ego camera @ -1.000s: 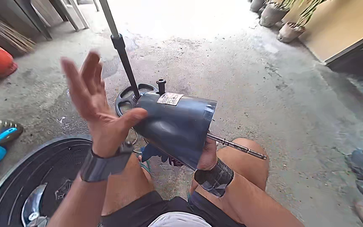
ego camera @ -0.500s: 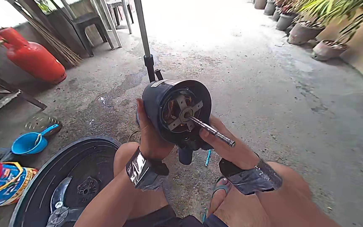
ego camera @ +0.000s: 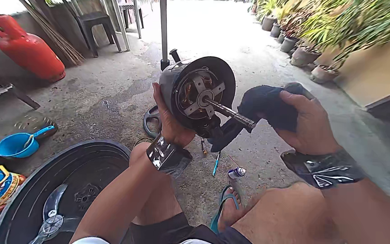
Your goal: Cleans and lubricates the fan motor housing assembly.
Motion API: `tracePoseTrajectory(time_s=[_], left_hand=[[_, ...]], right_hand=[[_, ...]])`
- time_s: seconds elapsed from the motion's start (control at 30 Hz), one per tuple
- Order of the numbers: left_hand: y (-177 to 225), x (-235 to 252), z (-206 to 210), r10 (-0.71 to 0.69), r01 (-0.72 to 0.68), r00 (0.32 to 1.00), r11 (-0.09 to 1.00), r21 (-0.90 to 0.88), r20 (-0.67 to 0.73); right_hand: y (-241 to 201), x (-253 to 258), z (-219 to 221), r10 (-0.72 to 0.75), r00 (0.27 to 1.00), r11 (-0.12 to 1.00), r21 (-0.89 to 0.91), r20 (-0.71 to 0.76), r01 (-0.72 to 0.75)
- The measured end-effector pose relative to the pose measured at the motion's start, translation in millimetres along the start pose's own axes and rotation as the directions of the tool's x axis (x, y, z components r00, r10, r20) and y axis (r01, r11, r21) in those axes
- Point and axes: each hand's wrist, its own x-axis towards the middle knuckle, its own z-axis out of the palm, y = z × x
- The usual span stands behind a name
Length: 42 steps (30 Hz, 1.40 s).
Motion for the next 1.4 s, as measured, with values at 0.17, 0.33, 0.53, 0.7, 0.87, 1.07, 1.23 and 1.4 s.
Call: tracePoseTrajectory(time_s=[0.17,0.33,0.53,0.7,0.87,1.07,1.23,1.4], left_hand=[[-18.2,35.9,-17.6,0.094,-0.096,0.995,0.994,0.057,0.033],[-69.6,46.8,-61.4,0.137,-0.143,0.988,0.987,-0.067,-0.077],[-95.0,57.4,-60.4,0.174,-0.181,0.945,0.983,0.0,-0.278],[-90.6,53.1,-56.5,0.09,-0.11,0.91,0.994,-0.026,-0.404],[-83.2,42.1,-67.3,0.168,-0.193,0.894,0.981,-0.019,-0.415],[-61.1,23.5,-79.5,0.235,-0.271,0.939,0.955,-0.123,-0.25],[-49.5,1.3,-87.3,0.263,-0.273,0.926,0.962,0.001,-0.272],[-44.3,4.1,-89.5,0.098,-0.191,0.899,0.965,-0.18,-0.428]], right_hand=[[27.2,35.8,-50.8,0.127,0.971,0.664,-0.745,0.201,0.067],[85.8,40.9,-90.9,0.19,0.962,0.298,-0.945,0.198,0.136],[104.9,27.7,-104.4,0.077,0.997,0.744,-0.667,0.023,-0.042],[95.4,36.3,-101.6,0.251,0.968,0.955,-0.157,-0.02,-0.251],[87.7,45.0,-95.5,0.252,0.967,0.963,-0.107,0.049,-0.245],[96.8,44.1,-80.1,0.081,0.995,0.806,-0.591,0.053,-0.035],[104.9,44.9,-80.7,0.068,0.986,0.605,-0.792,0.155,0.083],[110.8,40.2,-51.8,0.362,0.925,0.931,0.006,0.118,-0.365]])
